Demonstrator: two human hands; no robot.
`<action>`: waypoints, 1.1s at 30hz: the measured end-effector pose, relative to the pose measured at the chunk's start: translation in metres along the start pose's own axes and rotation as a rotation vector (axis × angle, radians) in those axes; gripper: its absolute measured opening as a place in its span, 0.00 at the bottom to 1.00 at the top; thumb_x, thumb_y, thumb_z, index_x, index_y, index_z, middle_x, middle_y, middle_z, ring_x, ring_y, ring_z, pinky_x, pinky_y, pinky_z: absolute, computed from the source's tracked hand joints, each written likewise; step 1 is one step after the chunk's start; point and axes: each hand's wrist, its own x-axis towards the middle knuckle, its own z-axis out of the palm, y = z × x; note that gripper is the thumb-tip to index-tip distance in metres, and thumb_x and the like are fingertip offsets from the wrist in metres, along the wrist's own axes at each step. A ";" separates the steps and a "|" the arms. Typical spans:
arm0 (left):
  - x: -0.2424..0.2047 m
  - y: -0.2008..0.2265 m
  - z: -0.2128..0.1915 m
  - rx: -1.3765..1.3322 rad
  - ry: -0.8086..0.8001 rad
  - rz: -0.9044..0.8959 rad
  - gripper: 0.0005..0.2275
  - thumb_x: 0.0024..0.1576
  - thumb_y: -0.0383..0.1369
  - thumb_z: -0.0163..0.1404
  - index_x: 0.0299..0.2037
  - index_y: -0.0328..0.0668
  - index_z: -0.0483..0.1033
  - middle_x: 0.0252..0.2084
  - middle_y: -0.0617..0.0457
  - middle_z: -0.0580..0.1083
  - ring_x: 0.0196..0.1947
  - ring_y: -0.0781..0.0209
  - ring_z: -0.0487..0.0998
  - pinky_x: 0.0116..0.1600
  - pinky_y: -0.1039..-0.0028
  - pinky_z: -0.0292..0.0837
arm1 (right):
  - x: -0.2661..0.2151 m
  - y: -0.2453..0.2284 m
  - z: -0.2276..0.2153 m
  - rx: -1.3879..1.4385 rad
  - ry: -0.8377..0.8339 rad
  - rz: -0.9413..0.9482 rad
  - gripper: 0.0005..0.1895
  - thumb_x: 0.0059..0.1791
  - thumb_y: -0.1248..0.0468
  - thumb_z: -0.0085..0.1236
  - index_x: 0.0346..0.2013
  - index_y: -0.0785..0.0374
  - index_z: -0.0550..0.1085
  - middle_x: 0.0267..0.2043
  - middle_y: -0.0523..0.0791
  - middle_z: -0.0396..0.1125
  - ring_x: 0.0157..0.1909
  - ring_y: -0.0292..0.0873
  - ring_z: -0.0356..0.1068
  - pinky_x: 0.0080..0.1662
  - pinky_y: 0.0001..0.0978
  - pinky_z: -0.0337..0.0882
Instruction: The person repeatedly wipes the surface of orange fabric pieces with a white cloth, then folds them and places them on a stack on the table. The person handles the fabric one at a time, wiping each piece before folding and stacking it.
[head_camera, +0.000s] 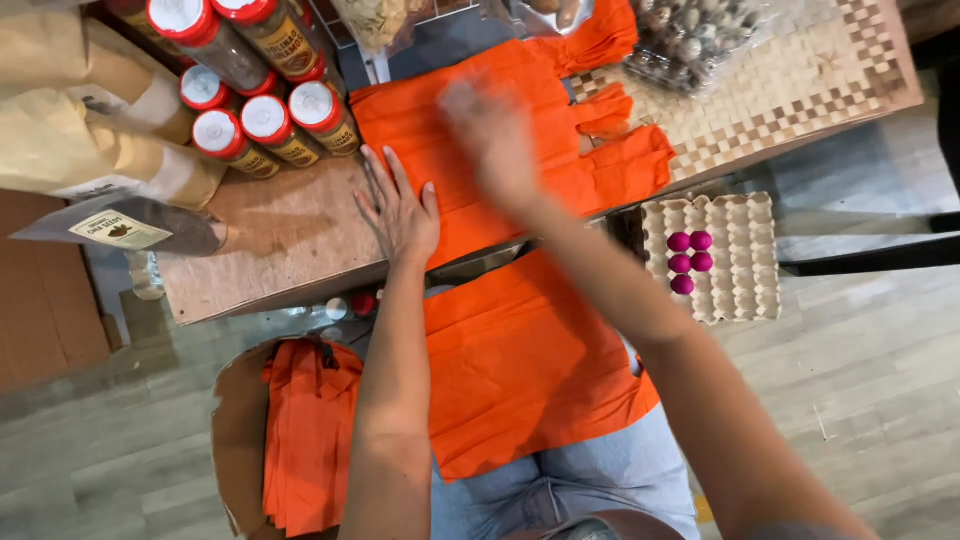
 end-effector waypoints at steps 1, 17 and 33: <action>0.001 0.003 -0.004 -0.001 0.004 0.002 0.36 0.74 0.49 0.40 0.85 0.43 0.34 0.85 0.42 0.28 0.87 0.45 0.38 0.82 0.41 0.33 | -0.021 -0.023 0.017 -0.002 0.002 -0.003 0.19 0.63 0.65 0.38 0.62 0.70 0.74 0.65 0.57 0.70 0.67 0.64 0.70 0.67 0.63 0.67; -0.006 0.012 -0.032 -0.121 -0.085 -0.050 0.35 0.73 0.47 0.39 0.85 0.49 0.33 0.85 0.44 0.25 0.86 0.48 0.36 0.82 0.40 0.26 | -0.141 0.105 -0.091 -0.581 -0.170 0.221 0.37 0.50 0.79 0.45 0.75 0.59 0.69 0.77 0.50 0.63 0.76 0.51 0.61 0.70 0.47 0.56; 0.000 0.011 -0.027 -0.104 -0.111 -0.055 0.35 0.71 0.46 0.40 0.84 0.48 0.36 0.85 0.42 0.25 0.86 0.48 0.38 0.83 0.41 0.29 | -0.012 0.065 0.089 -0.294 -0.370 -0.071 0.25 0.63 0.65 0.33 0.73 0.52 0.69 0.78 0.40 0.61 0.82 0.43 0.51 0.73 0.52 0.48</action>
